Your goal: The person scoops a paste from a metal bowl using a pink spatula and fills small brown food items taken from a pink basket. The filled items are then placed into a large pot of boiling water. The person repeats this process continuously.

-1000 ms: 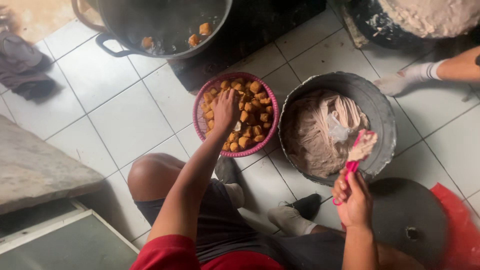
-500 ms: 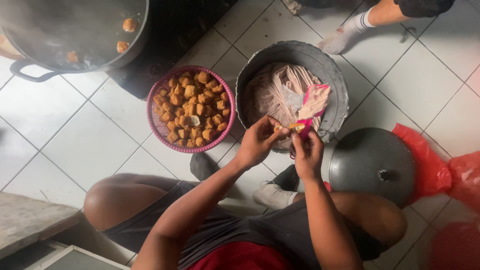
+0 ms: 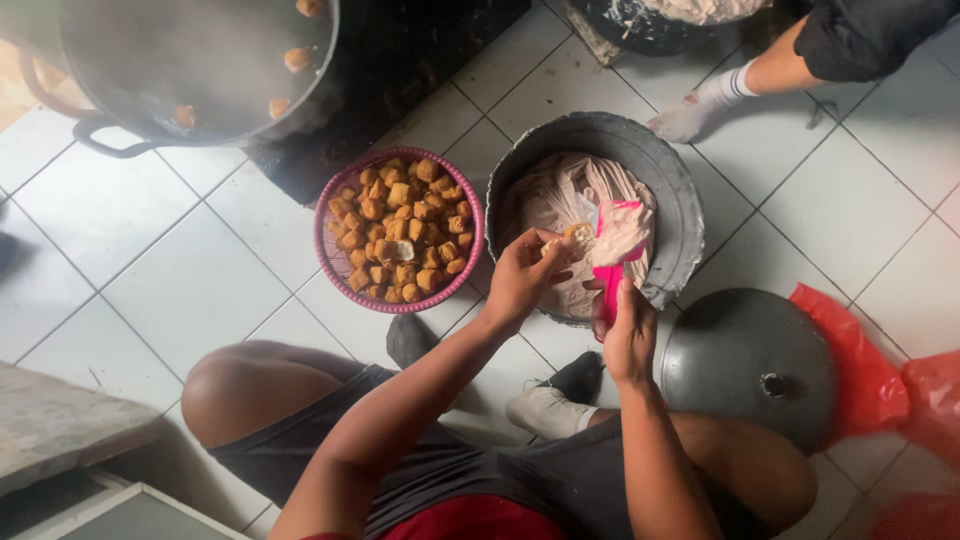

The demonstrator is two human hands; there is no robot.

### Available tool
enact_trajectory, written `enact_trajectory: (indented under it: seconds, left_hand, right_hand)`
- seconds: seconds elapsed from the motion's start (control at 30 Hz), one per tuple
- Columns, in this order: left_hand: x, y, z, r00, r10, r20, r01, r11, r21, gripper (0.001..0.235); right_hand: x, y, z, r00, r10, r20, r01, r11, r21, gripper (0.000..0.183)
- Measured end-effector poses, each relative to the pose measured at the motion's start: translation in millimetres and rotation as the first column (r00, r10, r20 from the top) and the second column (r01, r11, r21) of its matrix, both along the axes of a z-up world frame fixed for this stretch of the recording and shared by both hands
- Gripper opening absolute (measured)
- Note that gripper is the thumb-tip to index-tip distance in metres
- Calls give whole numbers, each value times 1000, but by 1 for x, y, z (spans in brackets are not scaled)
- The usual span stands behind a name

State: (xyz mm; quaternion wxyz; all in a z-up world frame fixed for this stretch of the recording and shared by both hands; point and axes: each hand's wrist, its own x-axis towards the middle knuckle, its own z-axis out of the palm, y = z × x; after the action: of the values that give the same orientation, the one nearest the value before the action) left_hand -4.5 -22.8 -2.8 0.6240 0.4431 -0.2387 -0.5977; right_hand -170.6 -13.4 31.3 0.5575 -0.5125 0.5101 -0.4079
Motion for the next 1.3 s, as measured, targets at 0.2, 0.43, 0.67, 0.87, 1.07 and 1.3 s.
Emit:
enact_trajectory:
  seconds: [0.2, 0.43, 0.67, 0.87, 1.07, 1.3]
  left_hand:
    - [-6, 9, 19, 969, -4, 248, 28, 995, -93, 23]
    - [6, -4, 44, 973, -209, -99, 165, 927, -337, 48]
    - [24, -16, 54, 951, -275, -143, 194, 887, -419, 62]
    - [16, -36, 59, 997, 22, 79, 11, 922, -388, 63]
    - [14, -48, 72, 937, 212, 279, -143, 958, -249, 36]
    - [81, -62, 108, 110, 399, 910, 2, 916, -402, 39]
  right_hand:
    - [-6, -4, -22, 997, 46, -59, -56, 983, -174, 38]
    - [-3, -29, -24, 999, 43, -8, -44, 980, -192, 29]
    - [-1, -56, -3, 943, 19, -331, -170, 885, -434, 29]
    - [10, -67, 5, 898, -124, -423, -196, 747, -635, 24]
    - [15, -69, 12, 879, -214, -427, -229, 595, -771, 22]
    - [-2, -79, 32, 850, -188, -493, -218, 725, -653, 22]
